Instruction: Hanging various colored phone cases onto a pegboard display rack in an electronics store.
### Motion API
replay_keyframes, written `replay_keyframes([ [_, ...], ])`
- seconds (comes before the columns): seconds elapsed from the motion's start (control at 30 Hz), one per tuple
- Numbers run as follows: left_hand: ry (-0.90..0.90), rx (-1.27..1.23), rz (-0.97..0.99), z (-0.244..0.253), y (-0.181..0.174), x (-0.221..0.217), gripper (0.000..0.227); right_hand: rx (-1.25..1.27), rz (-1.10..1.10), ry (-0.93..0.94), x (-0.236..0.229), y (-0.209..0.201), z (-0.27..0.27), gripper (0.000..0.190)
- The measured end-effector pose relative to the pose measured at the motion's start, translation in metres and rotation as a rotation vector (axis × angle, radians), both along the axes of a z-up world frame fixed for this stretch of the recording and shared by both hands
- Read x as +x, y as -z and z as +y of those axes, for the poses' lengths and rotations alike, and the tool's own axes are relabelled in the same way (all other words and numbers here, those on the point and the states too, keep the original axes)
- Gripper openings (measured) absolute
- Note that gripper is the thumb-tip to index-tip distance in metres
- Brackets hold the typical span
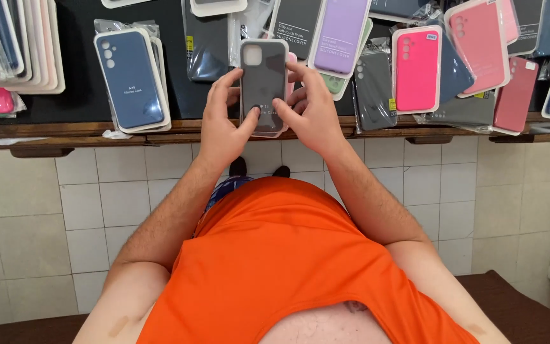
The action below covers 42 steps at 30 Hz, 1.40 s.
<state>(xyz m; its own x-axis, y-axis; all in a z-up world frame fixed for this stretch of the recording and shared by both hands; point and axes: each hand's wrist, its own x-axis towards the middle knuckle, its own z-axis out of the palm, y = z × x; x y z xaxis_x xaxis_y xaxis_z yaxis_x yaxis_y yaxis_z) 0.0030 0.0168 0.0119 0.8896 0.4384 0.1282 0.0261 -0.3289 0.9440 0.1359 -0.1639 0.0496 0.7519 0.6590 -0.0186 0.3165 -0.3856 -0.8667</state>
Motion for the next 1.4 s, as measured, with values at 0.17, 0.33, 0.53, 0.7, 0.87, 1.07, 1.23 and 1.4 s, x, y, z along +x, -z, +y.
replay_keyframes([
  [0.17,0.055,-0.168,-0.091,0.012,-0.016,0.0,0.064,0.176,0.05,0.091,-0.008,-0.007,0.01,0.051],
  [0.33,0.212,-0.337,-0.17,0.026,-0.021,-0.006,0.081,0.282,-0.005,0.151,-0.019,-0.009,0.006,0.066],
  [0.53,0.32,-0.294,-0.137,0.042,-0.048,-0.021,0.085,0.421,0.148,0.038,-0.036,-0.023,0.01,0.09],
  [0.7,0.322,-0.256,-0.197,0.054,-0.063,-0.029,0.06,0.346,-0.005,-0.159,-0.049,-0.041,0.022,0.061],
  [0.87,0.304,-0.2,-0.135,0.064,-0.074,-0.037,0.06,0.279,-0.075,-0.132,-0.056,-0.046,0.031,0.058],
  [1.07,0.366,-0.211,-0.241,0.066,-0.057,-0.041,0.07,0.323,-0.057,-0.131,-0.056,-0.039,0.034,0.064],
  [1.23,0.365,-0.101,-0.172,0.068,-0.061,-0.044,0.062,0.221,-0.076,-0.116,-0.062,-0.048,0.034,0.055],
  [1.4,0.365,-0.116,-0.152,0.071,-0.063,-0.049,0.057,0.306,-0.047,-0.09,-0.07,-0.046,0.037,0.057],
])
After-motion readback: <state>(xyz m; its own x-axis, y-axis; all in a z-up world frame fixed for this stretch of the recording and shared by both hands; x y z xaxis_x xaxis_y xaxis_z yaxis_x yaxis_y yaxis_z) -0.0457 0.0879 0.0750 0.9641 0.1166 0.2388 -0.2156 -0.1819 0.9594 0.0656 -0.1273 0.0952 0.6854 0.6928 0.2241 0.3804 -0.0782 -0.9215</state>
